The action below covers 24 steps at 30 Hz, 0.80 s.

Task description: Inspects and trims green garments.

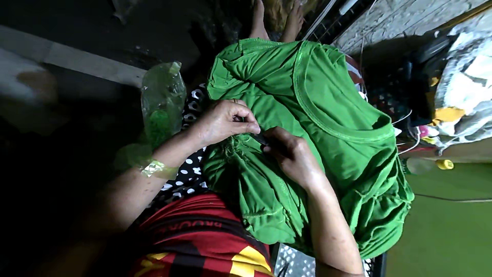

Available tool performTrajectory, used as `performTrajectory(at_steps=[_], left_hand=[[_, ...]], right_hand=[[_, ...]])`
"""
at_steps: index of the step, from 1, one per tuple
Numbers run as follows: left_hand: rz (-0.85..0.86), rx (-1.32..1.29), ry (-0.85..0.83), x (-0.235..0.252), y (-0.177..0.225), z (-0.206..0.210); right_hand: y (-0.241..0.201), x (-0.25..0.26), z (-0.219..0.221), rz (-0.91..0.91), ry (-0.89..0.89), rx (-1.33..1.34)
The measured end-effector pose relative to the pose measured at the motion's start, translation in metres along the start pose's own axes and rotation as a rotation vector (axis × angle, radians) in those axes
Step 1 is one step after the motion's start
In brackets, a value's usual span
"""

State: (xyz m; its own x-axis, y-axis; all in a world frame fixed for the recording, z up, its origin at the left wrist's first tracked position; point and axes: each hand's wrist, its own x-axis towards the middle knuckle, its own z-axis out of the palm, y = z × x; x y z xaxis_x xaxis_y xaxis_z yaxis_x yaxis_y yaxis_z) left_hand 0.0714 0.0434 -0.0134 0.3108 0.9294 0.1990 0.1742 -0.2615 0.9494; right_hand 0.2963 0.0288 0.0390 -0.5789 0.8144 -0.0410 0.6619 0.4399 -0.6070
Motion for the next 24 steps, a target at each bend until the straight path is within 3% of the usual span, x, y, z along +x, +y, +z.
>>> performTrajectory(at_steps=[19, 22, 24], left_hand=[[0.024, -0.046, 0.089, -0.002, 0.002, -0.005], [-0.055, 0.046, 0.112, -0.017, 0.01, -0.009], [-0.018, 0.155, 0.112, -0.028, 0.01, -0.005]], right_hand=[[-0.004, 0.022, -0.007, -0.035, -0.148, -0.031], [-0.002, 0.016, -0.011, 0.031, -0.116, 0.021], [-0.002, 0.012, -0.012, 0.074, -0.101, 0.056]])
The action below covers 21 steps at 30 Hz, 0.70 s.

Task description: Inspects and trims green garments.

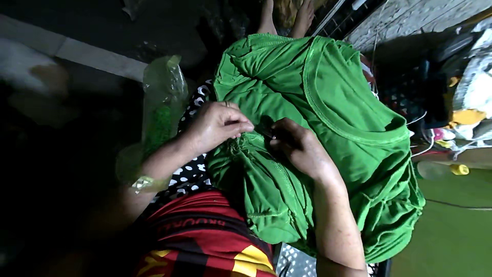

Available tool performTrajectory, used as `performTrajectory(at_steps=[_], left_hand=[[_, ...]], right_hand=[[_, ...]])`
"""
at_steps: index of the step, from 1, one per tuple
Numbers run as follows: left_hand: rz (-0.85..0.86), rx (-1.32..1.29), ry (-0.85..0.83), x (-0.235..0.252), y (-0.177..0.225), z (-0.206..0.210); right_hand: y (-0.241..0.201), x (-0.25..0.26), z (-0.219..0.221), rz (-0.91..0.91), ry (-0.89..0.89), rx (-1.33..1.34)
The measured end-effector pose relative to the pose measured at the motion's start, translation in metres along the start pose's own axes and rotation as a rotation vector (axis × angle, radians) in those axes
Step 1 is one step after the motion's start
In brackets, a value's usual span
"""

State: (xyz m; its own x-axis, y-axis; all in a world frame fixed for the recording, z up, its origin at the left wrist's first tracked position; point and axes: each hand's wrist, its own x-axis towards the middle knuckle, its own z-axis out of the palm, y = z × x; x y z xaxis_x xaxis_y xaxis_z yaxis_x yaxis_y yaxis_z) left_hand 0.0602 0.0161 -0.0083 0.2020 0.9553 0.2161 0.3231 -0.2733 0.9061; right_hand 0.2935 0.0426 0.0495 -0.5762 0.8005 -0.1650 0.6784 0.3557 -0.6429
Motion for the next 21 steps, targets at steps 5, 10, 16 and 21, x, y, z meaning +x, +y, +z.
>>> performTrajectory(at_steps=[5, 10, 16, 21], left_hand=[[0.195, 0.19, 0.068, -0.014, -0.013, 0.028], [0.034, 0.026, -0.013, -0.013, -0.013, 0.017], [-0.136, -0.114, -0.086, -0.013, -0.01, 0.01], [-0.121, -0.058, -0.09, -0.014, -0.005, 0.009]], right_hand=[[-0.002, -0.003, 0.004, 0.055, 0.042, 0.011], [0.006, -0.011, 0.004, -0.045, 0.04, 0.0], [0.007, -0.012, 0.001, -0.092, -0.003, -0.07], [-0.007, -0.007, -0.001, -0.085, -0.052, -0.214]])
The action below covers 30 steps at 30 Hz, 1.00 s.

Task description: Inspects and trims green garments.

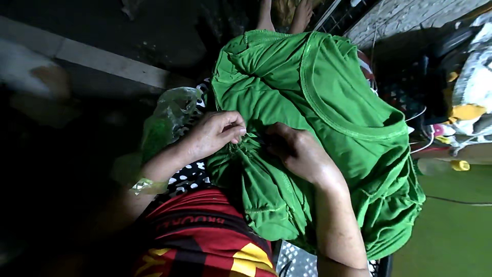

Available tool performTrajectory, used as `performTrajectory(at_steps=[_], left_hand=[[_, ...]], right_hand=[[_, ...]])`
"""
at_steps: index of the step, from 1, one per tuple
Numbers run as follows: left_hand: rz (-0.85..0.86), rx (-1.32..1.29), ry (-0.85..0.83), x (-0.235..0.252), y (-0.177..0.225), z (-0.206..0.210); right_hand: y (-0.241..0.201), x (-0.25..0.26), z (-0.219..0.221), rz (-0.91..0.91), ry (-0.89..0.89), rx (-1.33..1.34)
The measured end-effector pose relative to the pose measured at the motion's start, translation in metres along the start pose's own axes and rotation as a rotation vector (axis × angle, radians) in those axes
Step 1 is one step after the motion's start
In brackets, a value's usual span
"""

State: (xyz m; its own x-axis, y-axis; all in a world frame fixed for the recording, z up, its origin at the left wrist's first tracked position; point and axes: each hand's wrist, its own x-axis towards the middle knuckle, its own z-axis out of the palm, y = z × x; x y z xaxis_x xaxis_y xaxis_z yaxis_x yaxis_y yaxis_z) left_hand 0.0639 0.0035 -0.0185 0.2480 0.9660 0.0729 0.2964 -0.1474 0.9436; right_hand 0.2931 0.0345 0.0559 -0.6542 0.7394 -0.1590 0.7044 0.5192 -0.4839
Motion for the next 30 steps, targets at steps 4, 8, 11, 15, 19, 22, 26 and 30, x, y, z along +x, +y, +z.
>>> performTrajectory(at_steps=[4, 8, 11, 15, 19, 22, 26, 30], left_hand=[[0.15, 0.156, 0.075, -0.002, 0.001, 0.003], [0.232, 0.222, 0.135, -0.001, 0.0, 0.007], [0.128, 0.182, 0.161, -0.002, 0.001, 0.005], [-0.031, 0.036, 0.156, -0.005, 0.002, 0.001], [-0.04, -0.006, 0.185, -0.005, 0.002, 0.002], [-0.015, 0.009, 0.201, -0.004, -0.001, 0.003], [-0.035, -0.019, 0.193, -0.004, 0.0, 0.005], [-0.083, -0.07, 0.173, -0.004, 0.002, 0.004]], right_hand=[[-0.01, 0.008, -0.001, 0.012, -0.025, -0.071], [-0.013, 0.012, 0.002, -0.013, -0.011, -0.096], [-0.003, 0.012, 0.004, -0.014, -0.008, -0.013], [0.008, 0.009, 0.002, -0.034, -0.001, 0.123], [0.005, 0.011, 0.002, -0.086, -0.004, 0.122], [-0.004, 0.014, 0.009, -0.071, 0.021, 0.002], [-0.012, 0.016, 0.016, -0.053, 0.053, -0.085], [-0.009, 0.016, 0.021, -0.07, 0.086, -0.103]])
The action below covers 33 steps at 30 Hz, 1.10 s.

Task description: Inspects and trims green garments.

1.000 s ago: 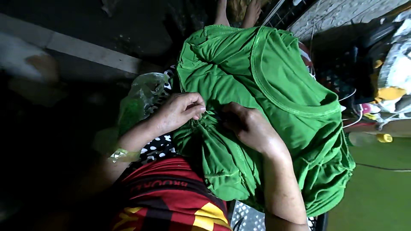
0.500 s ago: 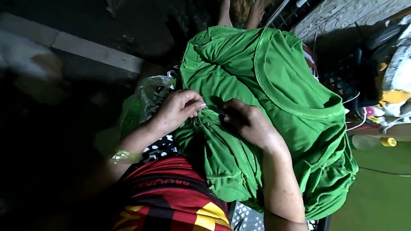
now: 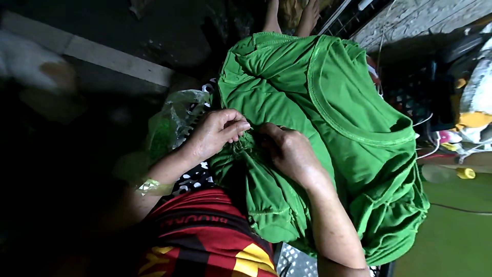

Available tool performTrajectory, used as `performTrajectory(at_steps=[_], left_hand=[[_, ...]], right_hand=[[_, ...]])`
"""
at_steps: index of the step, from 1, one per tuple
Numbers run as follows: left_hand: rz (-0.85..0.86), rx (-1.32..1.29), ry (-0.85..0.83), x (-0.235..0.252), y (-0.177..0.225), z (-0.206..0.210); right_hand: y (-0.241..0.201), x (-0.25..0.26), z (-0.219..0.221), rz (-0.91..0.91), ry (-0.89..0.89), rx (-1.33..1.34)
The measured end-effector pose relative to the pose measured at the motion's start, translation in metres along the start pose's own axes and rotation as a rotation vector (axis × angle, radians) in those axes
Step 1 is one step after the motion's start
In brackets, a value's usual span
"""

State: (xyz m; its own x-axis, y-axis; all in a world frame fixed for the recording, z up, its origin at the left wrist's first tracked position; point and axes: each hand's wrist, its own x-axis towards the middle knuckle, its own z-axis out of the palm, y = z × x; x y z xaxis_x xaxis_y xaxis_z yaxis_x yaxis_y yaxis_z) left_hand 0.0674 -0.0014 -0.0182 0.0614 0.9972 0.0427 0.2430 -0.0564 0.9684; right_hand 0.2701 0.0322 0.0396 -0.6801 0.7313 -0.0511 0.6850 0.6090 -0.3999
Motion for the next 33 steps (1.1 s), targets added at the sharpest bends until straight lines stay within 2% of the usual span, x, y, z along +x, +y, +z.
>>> performTrajectory(at_steps=[7, 10, 14, 18, 22, 25, 27, 30, 33], left_hand=[[-0.063, -0.024, -0.01, -0.002, -0.008, -0.012], [-0.014, 0.072, -0.05, -0.004, -0.01, -0.006], [0.062, 0.17, -0.032, -0.004, -0.012, 0.002], [-0.064, 0.017, -0.028, 0.0, -0.006, -0.014], [-0.105, -0.037, 0.012, 0.002, 0.007, -0.023], [-0.075, -0.036, 0.009, 0.008, 0.012, -0.02], [-0.048, -0.011, -0.009, 0.015, 0.013, -0.017], [-0.01, 0.049, -0.042, 0.027, 0.019, -0.009], [0.042, 0.224, -0.117, 0.039, 0.027, 0.001]], right_hand=[[0.019, 0.0, -0.013, 0.065, -0.098, 0.294], [0.02, 0.0, -0.015, 0.118, -0.098, 0.398], [0.016, -0.001, -0.006, 0.104, -0.03, 0.273], [0.006, 0.005, 0.001, 0.135, -0.022, 0.129], [0.012, 0.006, -0.008, 0.195, 0.07, 0.467], [0.023, 0.004, -0.013, 0.189, 0.155, 0.711], [0.03, 0.004, -0.018, 0.181, 0.203, 0.687], [0.034, -0.002, -0.028, 0.165, 0.255, 0.501], [0.04, -0.002, -0.025, 0.187, 0.255, 0.363]])
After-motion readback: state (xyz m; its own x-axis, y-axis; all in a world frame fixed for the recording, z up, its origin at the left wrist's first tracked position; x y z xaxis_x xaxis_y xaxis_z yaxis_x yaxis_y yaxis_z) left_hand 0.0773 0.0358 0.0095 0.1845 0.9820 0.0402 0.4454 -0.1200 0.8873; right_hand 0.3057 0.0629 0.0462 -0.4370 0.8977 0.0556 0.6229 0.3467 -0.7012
